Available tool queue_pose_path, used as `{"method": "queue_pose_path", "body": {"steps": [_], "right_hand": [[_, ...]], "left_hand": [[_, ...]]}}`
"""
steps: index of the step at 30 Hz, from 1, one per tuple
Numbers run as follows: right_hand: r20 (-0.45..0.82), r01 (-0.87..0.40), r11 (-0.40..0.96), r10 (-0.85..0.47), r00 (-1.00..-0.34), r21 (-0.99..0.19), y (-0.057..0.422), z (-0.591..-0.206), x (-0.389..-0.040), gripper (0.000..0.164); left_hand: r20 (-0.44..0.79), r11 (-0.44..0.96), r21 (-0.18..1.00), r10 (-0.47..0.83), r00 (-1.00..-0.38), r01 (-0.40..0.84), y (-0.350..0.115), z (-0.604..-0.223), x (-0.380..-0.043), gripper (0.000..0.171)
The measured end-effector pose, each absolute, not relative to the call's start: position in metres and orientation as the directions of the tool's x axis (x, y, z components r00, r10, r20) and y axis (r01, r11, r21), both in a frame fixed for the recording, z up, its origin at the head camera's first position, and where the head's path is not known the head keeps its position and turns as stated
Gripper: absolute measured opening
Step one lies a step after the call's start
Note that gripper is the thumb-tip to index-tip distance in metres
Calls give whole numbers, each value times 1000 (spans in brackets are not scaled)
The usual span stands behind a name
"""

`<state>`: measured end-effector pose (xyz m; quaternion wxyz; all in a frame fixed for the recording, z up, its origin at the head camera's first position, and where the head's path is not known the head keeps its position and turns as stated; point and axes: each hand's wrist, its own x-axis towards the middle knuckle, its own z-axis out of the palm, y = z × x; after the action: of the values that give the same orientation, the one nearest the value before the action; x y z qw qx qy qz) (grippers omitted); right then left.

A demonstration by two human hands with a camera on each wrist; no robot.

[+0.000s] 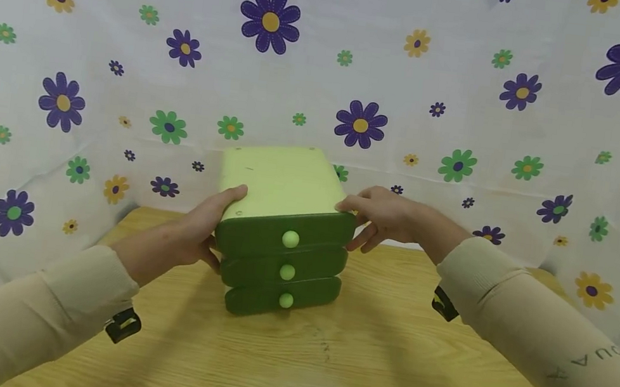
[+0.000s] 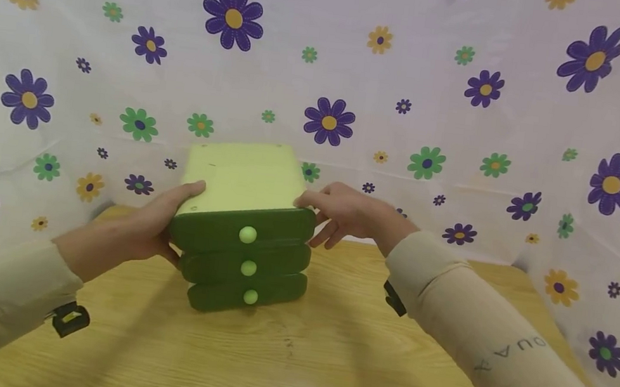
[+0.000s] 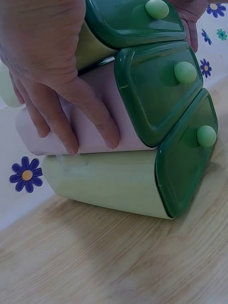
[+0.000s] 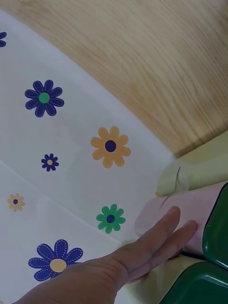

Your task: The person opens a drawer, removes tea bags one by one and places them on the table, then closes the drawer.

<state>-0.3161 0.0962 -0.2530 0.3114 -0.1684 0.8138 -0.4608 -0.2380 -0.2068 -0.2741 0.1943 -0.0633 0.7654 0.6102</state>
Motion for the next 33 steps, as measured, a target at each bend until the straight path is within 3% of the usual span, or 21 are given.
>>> {"method": "queue_pose_path", "body": {"steps": [33], "right_hand": [[-357, 102, 509, -433, -828, -855, 191, -257, -289, 58]], "left_hand": [[-376, 295, 908, 269, -887, -296, -125, -283, -281, 85]]}}
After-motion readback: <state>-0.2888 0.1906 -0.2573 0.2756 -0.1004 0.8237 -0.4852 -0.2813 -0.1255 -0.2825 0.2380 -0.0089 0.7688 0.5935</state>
